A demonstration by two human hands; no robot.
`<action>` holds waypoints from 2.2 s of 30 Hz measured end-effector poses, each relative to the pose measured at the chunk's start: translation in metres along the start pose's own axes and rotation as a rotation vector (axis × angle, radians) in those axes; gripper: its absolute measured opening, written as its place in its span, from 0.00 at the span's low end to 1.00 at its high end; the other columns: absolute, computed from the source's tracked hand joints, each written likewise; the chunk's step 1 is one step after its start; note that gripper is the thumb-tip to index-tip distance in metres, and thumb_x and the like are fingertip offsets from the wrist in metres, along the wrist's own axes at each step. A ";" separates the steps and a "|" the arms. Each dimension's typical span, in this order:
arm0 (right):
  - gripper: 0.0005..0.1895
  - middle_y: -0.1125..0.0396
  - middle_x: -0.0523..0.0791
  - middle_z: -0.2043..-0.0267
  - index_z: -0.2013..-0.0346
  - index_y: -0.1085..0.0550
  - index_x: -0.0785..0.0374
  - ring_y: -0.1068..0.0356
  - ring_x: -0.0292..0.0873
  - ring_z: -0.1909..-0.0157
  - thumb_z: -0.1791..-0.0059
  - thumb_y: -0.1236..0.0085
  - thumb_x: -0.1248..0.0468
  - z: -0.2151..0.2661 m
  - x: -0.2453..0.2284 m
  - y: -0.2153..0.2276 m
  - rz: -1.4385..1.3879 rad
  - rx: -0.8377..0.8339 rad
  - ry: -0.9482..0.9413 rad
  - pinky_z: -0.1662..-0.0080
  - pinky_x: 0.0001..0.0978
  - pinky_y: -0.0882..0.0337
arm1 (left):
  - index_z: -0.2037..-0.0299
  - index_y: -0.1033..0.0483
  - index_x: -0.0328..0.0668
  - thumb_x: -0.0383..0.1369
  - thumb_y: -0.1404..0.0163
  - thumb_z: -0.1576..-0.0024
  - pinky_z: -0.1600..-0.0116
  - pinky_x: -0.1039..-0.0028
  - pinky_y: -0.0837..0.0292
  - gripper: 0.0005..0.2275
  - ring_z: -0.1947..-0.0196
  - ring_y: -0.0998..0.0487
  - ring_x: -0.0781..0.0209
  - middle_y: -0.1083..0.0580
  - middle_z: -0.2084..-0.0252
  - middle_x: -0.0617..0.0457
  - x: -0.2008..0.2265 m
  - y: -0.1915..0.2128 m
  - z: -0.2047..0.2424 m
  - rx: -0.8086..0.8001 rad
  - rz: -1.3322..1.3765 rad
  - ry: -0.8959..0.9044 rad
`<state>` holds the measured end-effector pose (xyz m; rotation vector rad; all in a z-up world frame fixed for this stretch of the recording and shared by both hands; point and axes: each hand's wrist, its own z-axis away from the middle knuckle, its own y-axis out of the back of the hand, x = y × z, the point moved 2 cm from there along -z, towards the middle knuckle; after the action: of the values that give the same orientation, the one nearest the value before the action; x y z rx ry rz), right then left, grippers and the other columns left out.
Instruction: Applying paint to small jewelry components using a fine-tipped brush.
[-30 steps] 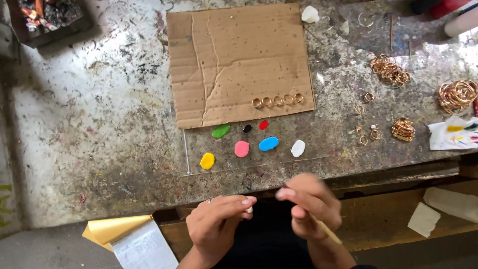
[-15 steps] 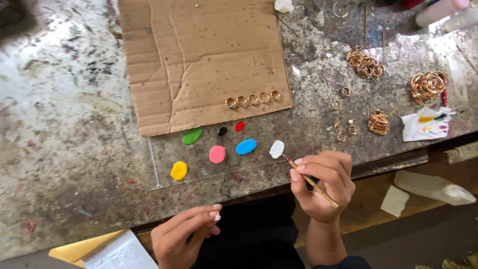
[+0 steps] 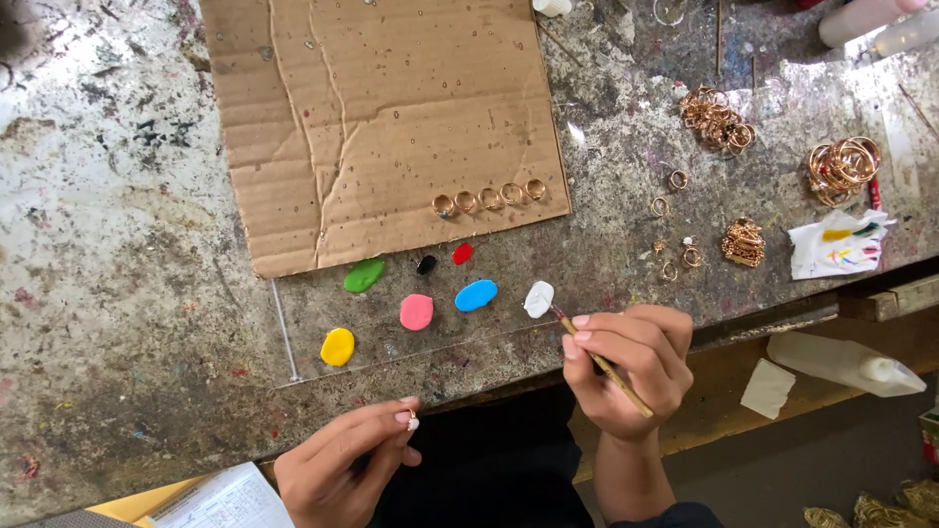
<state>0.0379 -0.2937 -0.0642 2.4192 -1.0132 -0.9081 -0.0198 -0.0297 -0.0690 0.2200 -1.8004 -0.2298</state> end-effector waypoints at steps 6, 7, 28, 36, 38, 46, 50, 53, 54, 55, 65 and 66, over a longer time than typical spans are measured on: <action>0.05 0.26 0.42 0.65 0.67 0.27 0.57 0.34 0.42 0.60 0.49 0.38 0.65 0.003 0.001 -0.002 0.015 0.013 0.032 0.57 0.29 0.32 | 0.60 0.20 0.41 0.22 0.43 0.46 0.71 0.92 0.16 0.07 0.82 0.14 0.73 0.17 0.57 0.45 0.000 -0.001 -0.001 0.033 0.003 0.028; 0.04 0.26 0.42 0.64 0.66 0.26 0.57 0.35 0.42 0.59 0.49 0.38 0.65 0.004 0.001 -0.003 0.015 0.013 0.042 0.58 0.30 0.32 | 0.60 0.20 0.41 0.22 0.43 0.46 0.72 0.93 0.17 0.07 0.83 0.14 0.74 0.17 0.57 0.45 0.000 -0.001 -0.001 0.033 0.012 0.028; 0.04 0.26 0.39 0.64 0.66 0.26 0.55 0.39 0.40 0.60 0.48 0.39 0.62 0.010 0.005 -0.006 0.044 0.027 0.081 0.60 0.29 0.36 | 0.61 0.20 0.42 0.22 0.43 0.47 0.73 0.94 0.17 0.06 0.83 0.14 0.74 0.17 0.57 0.45 -0.001 -0.001 -0.002 0.041 0.022 0.046; 0.05 0.26 0.39 0.64 0.66 0.26 0.54 0.38 0.40 0.59 0.49 0.38 0.62 0.011 0.005 -0.007 0.049 0.047 0.077 0.59 0.30 0.35 | 0.61 0.20 0.41 0.22 0.43 0.47 0.74 0.94 0.18 0.07 0.83 0.14 0.73 0.17 0.58 0.44 -0.002 -0.002 -0.001 0.057 0.045 0.046; 0.04 0.26 0.39 0.64 0.66 0.26 0.54 0.38 0.40 0.59 0.49 0.38 0.62 0.011 0.006 -0.007 0.046 0.043 0.070 0.59 0.30 0.35 | 0.60 0.20 0.41 0.22 0.43 0.47 0.73 0.93 0.17 0.07 0.83 0.14 0.73 0.17 0.58 0.45 -0.002 -0.002 -0.002 0.046 0.046 0.044; 0.09 0.29 0.40 0.67 0.65 0.30 0.55 0.40 0.39 0.56 0.47 0.41 0.57 0.017 0.007 -0.007 -0.034 0.211 0.080 0.61 0.30 0.32 | 0.64 0.20 0.37 0.20 0.43 0.47 0.76 0.92 0.20 0.05 0.85 0.16 0.70 0.17 0.60 0.43 -0.005 -0.007 0.002 0.152 0.061 0.074; 0.11 0.32 0.45 0.71 0.65 0.36 0.57 0.35 0.41 0.67 0.47 0.44 0.58 0.012 -0.025 -0.013 -0.237 0.223 -0.033 0.64 0.28 0.27 | 0.64 0.20 0.37 0.19 0.44 0.47 0.79 0.92 0.24 0.05 0.85 0.16 0.67 0.17 0.60 0.41 0.000 -0.005 -0.001 0.172 0.049 0.076; 0.10 0.32 0.50 0.63 0.60 0.34 0.59 0.26 0.43 0.68 0.46 0.41 0.60 0.003 -0.054 -0.018 -0.858 0.018 -0.337 0.68 0.28 0.16 | 0.64 0.20 0.35 0.19 0.44 0.46 0.79 0.90 0.22 0.04 0.85 0.16 0.67 0.17 0.60 0.42 0.001 -0.003 -0.002 0.181 0.065 0.098; 0.07 0.30 0.51 0.63 0.62 0.30 0.60 0.23 0.43 0.68 0.46 0.44 0.60 -0.006 -0.066 -0.020 -0.853 -0.128 -0.372 0.65 0.27 0.13 | 0.62 0.20 0.36 0.20 0.45 0.44 0.77 0.90 0.22 0.04 0.84 0.17 0.68 0.17 0.60 0.42 0.001 -0.003 -0.001 0.175 0.078 0.086; 0.08 0.29 0.52 0.63 0.63 0.26 0.62 0.20 0.42 0.68 0.46 0.47 0.61 -0.015 -0.077 -0.022 -0.843 -0.275 -0.406 0.62 0.25 0.11 | 0.61 0.21 0.37 0.21 0.46 0.43 0.75 0.90 0.22 0.04 0.84 0.17 0.69 0.17 0.59 0.42 0.000 -0.002 0.000 0.169 0.092 0.074; 0.04 0.31 0.48 0.68 0.66 0.32 0.61 0.17 0.51 0.63 0.50 0.45 0.68 -0.011 -0.090 -0.050 -0.681 -0.332 -0.190 0.58 0.32 0.14 | 0.56 0.23 0.36 0.21 0.49 0.39 0.74 0.87 0.19 0.05 0.84 0.19 0.67 0.18 0.54 0.39 -0.011 0.003 0.005 0.120 0.177 0.082; 0.04 0.31 0.48 0.68 0.66 0.32 0.61 0.17 0.51 0.62 0.50 0.45 0.69 -0.010 -0.091 -0.050 -0.682 -0.336 -0.200 0.57 0.33 0.12 | 0.56 0.23 0.36 0.21 0.49 0.39 0.74 0.86 0.19 0.05 0.82 0.19 0.67 0.19 0.53 0.39 -0.011 0.003 0.005 0.106 0.172 0.071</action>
<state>0.0206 -0.1923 -0.0460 2.4195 -0.0340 -1.4229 -0.0224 -0.0234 -0.0796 0.1452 -1.7519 -0.0044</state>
